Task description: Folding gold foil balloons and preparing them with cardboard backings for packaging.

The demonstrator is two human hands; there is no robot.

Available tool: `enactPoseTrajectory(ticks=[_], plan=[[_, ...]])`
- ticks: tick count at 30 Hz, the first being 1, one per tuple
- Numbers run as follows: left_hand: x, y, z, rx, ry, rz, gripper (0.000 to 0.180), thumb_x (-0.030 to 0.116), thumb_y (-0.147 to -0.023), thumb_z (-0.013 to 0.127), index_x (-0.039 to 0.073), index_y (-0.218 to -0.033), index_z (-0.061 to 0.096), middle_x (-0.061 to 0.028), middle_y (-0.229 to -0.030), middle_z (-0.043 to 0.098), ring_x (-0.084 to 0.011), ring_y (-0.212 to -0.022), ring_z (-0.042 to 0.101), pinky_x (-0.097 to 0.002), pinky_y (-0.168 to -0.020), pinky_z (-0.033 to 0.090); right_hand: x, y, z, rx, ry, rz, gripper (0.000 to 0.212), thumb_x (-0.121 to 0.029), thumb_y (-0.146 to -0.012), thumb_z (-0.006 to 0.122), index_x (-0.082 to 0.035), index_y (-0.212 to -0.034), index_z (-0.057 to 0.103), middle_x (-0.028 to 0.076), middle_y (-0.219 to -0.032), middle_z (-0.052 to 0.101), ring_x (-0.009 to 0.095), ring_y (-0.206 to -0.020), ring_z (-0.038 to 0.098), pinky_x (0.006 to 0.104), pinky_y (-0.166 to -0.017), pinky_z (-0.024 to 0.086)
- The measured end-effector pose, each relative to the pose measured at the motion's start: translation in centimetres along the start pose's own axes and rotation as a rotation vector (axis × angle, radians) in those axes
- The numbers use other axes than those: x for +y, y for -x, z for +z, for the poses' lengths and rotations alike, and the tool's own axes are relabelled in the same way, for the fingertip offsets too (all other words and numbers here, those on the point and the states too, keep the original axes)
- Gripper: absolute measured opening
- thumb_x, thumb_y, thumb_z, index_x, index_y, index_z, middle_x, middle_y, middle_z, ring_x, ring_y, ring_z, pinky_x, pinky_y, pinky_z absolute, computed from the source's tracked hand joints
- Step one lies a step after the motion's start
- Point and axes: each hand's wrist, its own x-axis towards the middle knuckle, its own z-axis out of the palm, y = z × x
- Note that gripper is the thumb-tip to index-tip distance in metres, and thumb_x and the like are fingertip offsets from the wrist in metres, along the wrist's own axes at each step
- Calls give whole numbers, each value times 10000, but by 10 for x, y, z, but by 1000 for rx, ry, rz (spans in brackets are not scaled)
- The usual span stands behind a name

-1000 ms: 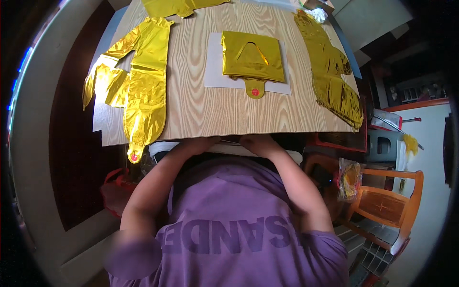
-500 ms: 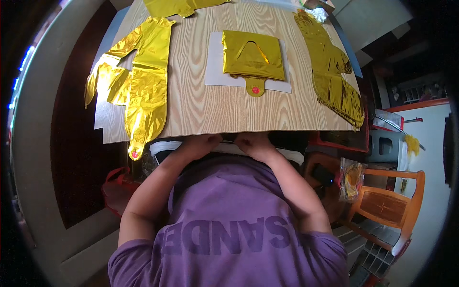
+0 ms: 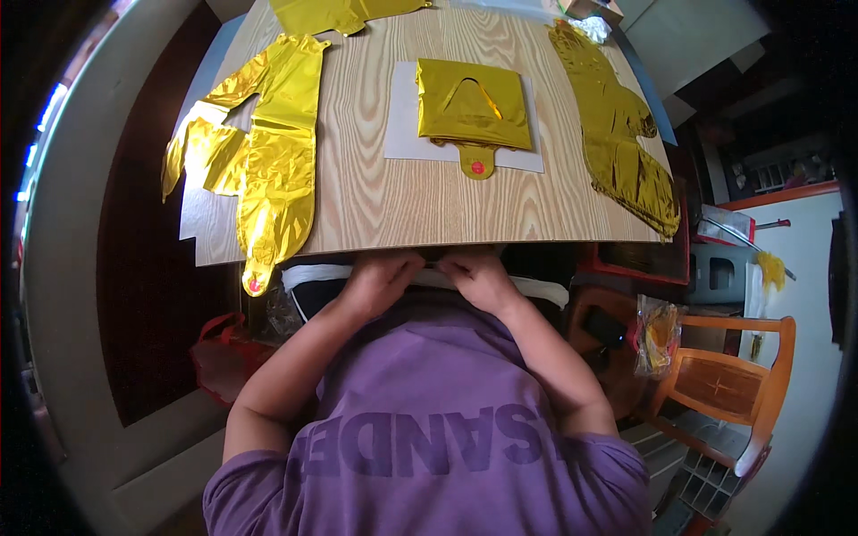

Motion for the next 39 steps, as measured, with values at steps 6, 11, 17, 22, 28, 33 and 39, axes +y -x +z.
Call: enactPoseTrajectory(ticks=[6, 11, 17, 22, 28, 33, 39], plan=[[52, 9, -23, -99, -254, 295, 138, 76, -775, 711, 60, -912, 711, -99, -872, 649, -297, -809, 645, -395, -715, 517, -51, 28, -12, 14, 40, -191, 62, -51, -857, 678, -6, -895, 698, 155, -891, 697, 305, -842, 688, 366, -733, 535], [132, 15, -82, -177, -246, 510, 216, 72, -691, 735, 92, -904, 706, -43, -801, 575, -229, -737, 584, -350, -641, 473, -109, 42, -17, 8, -519, -240, 248, -143, -955, 625, -11, -1163, 653, 204, -1309, 586, 293, -1229, 574, 375, -1017, 467], [174, 4, -142, 77, -263, 612, 191, 57, -705, 751, 76, -888, 699, -30, -796, 569, -203, -692, 572, -333, -628, 474, -169, 38, -35, -427, -622, -100, 259, -212, -1042, 518, 20, -1056, 631, 148, -1065, 646, 200, -1014, 618, 333, -883, 494], [144, 29, -138, -284, 172, 21, 99, 51, -832, 749, -10, -893, 700, -79, -858, 635, -222, -775, 625, -331, -686, 503, -172, 27, -59, -150, -227, -397, 186, -152, -1014, 573, -3, -910, 612, 104, -803, 583, 221, -728, 593, 321, -664, 476], [142, 29, -103, 73, 1318, 113, 84, 47, -934, 663, -27, -911, 696, -95, -895, 643, -158, -819, 585, -301, -718, 470, -148, 26, -21, 70, -82, -598, 137, -143, -922, 651, -35, -872, 582, 117, -753, 528, 310, -666, 580, 403, -604, 473], [135, -2, -108, 650, -201, 589, 217, -14, -767, 737, 55, -972, 721, -59, -808, 637, -206, -638, 544, -314, -657, 435, -203, 31, -41, -134, 128, -775, 71, -103, -893, 633, -48, -867, 595, 113, -756, 544, 300, -626, 562, 404, -594, 488], [142, 24, -95, 206, 357, 583, 99, 46, -844, 707, 29, -940, 719, -80, -800, 621, -216, -667, 565, -363, -620, 428, -184, -15, -79, 8, 65, -520, 110, -127, -896, 664, -30, -890, 613, 127, -778, 596, 327, -713, 631, 406, -640, 516]])
